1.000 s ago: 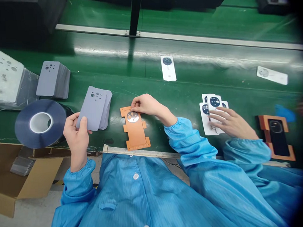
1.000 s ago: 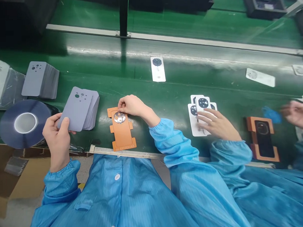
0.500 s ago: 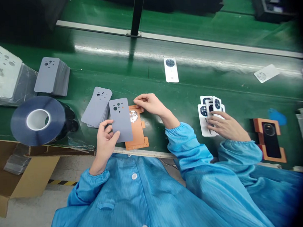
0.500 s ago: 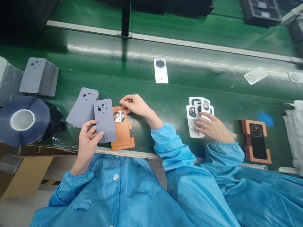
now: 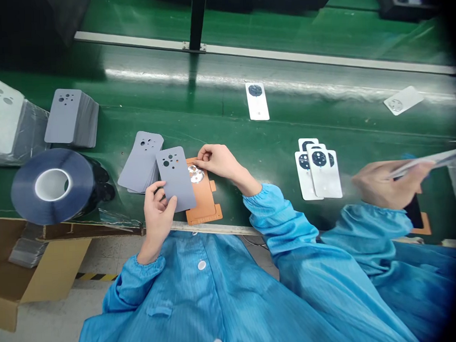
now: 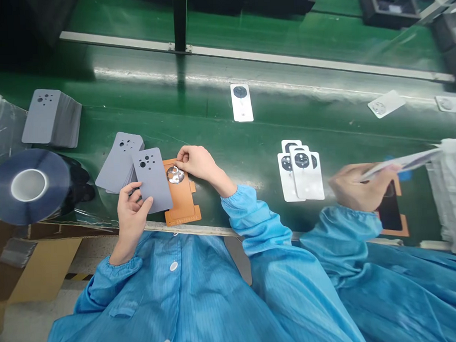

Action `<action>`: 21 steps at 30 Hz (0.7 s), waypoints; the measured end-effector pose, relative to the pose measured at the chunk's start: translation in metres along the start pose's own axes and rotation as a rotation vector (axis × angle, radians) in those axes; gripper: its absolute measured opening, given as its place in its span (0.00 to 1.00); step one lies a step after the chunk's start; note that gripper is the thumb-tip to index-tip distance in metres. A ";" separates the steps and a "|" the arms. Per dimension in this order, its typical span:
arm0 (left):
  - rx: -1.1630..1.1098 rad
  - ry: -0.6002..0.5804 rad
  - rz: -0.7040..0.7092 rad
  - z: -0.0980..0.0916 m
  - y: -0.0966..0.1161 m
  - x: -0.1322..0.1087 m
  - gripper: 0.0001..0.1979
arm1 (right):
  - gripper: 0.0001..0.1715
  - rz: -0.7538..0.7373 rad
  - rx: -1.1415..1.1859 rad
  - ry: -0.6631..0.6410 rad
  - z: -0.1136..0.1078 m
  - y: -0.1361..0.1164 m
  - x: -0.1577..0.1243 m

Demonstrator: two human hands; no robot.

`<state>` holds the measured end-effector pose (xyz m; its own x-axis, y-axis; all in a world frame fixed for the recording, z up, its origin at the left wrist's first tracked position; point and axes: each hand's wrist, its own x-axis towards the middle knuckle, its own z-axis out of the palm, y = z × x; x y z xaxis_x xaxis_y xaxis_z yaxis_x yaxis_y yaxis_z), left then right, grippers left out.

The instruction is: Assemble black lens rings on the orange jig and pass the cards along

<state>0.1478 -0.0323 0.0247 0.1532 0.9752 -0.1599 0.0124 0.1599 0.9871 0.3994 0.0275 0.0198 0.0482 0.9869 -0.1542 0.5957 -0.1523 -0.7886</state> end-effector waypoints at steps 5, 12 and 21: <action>0.029 0.010 -0.005 -0.002 0.000 0.000 0.22 | 0.07 0.001 -0.055 -0.046 -0.004 -0.004 0.002; 0.036 0.016 -0.006 -0.003 0.002 0.000 0.22 | 0.08 -0.039 -0.094 -0.047 -0.004 -0.001 -0.001; 0.024 0.030 -0.007 -0.005 0.003 -0.002 0.22 | 0.12 -0.037 0.120 -0.027 -0.004 0.018 0.003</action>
<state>0.1429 -0.0327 0.0282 0.1228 0.9782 -0.1672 0.0370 0.1638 0.9858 0.4136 0.0278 0.0071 0.0059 0.9904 -0.1382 0.4961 -0.1229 -0.8595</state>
